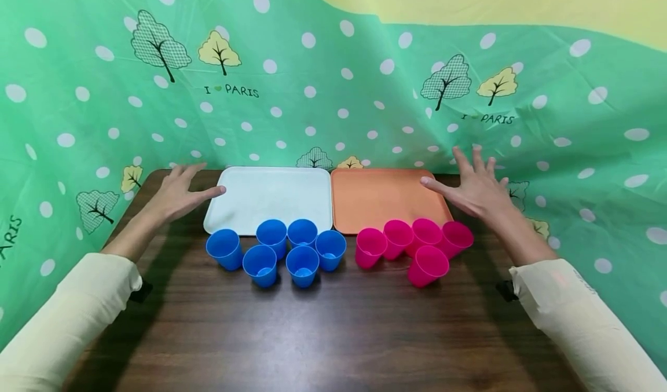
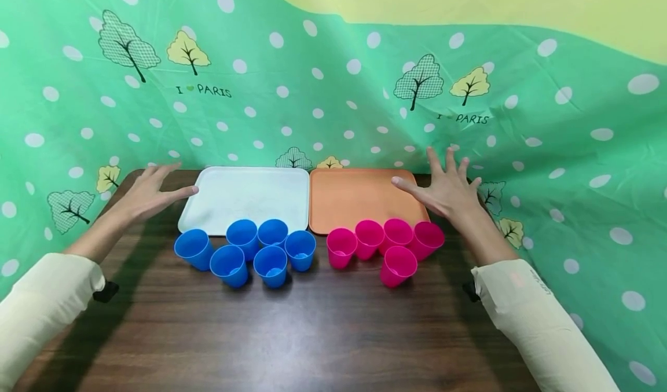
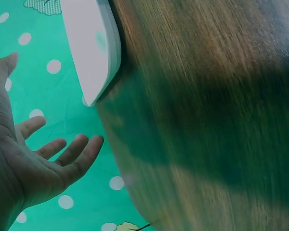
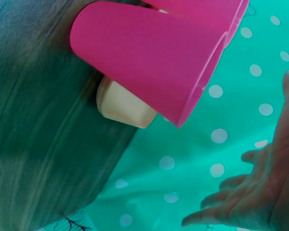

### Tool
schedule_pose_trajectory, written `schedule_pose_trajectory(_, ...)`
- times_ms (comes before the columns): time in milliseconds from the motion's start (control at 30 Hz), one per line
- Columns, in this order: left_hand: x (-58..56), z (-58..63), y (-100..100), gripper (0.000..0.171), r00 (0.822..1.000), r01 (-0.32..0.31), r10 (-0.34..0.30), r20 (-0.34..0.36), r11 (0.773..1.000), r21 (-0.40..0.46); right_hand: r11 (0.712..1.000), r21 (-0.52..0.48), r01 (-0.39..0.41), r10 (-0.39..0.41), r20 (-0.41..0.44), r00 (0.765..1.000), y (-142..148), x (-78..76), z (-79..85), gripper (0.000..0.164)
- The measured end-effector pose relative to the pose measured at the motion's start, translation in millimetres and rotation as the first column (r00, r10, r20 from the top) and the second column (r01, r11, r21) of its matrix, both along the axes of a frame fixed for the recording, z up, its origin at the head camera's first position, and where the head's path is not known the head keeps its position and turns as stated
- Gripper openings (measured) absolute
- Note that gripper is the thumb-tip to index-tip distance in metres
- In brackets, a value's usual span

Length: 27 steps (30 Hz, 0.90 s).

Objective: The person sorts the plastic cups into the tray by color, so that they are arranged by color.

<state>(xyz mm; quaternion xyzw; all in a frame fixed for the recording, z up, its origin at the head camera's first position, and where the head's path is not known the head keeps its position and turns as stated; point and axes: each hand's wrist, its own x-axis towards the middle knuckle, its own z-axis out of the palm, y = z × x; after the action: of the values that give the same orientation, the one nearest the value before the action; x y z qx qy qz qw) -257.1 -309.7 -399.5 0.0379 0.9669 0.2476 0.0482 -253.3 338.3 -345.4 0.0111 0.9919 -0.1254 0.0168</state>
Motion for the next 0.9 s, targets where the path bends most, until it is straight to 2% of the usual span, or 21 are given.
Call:
schedule_pose_trajectory(333, -12.7, -10.0, -6.1, 0.101, 0.992, 0.028, -0.032, 0.121, 0.999, 0.036, 0.998, -0.046, -0.033, 0.034, 0.043, 0.999, -17.2, 1.1, 8.9, 0.127)
schedule_pose_trajectory(533, -15.9, -17.6, -8.4, 0.089, 0.981, 0.03, -0.051, 0.188, 0.993, 0.113, 0.996, -0.065, -0.06, 0.061, 0.026, 0.998, -24.6, 2.1, 9.6, 0.119)
schedule_pose_trajectory(733, -21.2, -24.6, -9.1, 0.085, 0.96, 0.033, -0.098, 0.263, 0.97, 0.241, 0.991, -0.098, -0.091, 0.095, 0.038, 0.995, -31.0, 5.5, 8.8, 0.12)
schedule_pose_trajectory(900, -31.2, -35.7, -15.8, 0.082, 0.945, 0.068, -0.172, 0.28, 0.936, 0.345, 0.99, -0.11, -0.087, 0.095, 0.071, 0.993, -38.2, 6.5, 7.6, 0.123)
